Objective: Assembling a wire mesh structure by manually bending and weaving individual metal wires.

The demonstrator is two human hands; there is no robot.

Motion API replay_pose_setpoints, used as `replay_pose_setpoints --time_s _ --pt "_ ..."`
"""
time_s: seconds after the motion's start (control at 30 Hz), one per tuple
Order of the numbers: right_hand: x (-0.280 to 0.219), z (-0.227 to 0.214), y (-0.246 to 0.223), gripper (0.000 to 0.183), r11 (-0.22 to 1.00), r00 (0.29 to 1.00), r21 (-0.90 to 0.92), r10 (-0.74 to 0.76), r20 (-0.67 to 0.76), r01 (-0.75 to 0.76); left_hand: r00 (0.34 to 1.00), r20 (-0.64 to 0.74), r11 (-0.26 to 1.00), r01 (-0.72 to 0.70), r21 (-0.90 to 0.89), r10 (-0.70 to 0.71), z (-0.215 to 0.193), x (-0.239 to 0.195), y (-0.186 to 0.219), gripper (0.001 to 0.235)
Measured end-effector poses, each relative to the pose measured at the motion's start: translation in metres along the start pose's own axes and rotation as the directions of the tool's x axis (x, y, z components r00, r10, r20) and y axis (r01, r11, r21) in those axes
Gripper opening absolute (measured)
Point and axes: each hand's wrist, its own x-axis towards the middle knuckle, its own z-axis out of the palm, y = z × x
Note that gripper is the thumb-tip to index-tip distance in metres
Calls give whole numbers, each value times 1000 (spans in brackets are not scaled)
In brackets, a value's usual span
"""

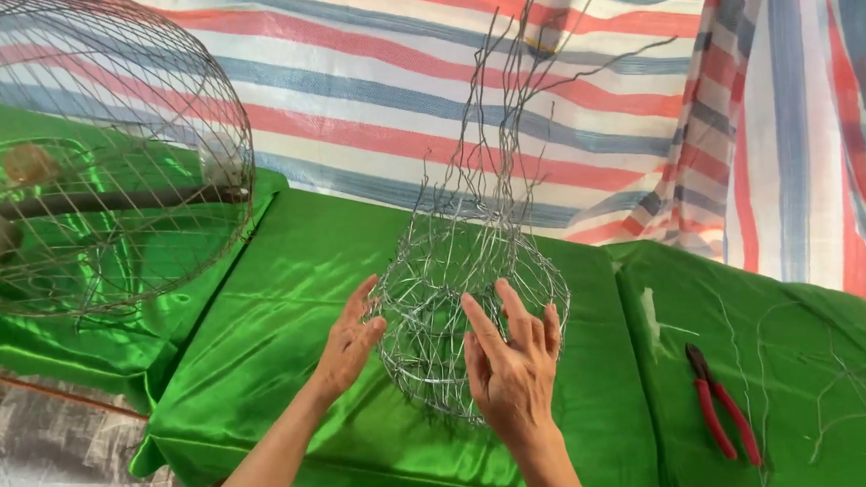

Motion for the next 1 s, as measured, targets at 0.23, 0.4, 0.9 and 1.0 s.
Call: replay_pose_setpoints --time_s 0.23,0.4,0.9,1.0 --pt "-2 -8 -5 43 999 1000 35 12 -12 -11 1000 10 1000 27 -3 -27 0 -4 0 83" --pt "5 -13 17 51 982 993 176 86 -81 -70 998 30 996 60 69 -62 -3 -4 9 80" --pt "10 -10 34 43 955 980 223 196 23 -197 998 21 998 60 -8 -60 -1 -1 -12 84" --pt "10 -10 35 43 954 981 227 194 23 -194 998 24 998 57 -7 -57 0 1 -9 84"
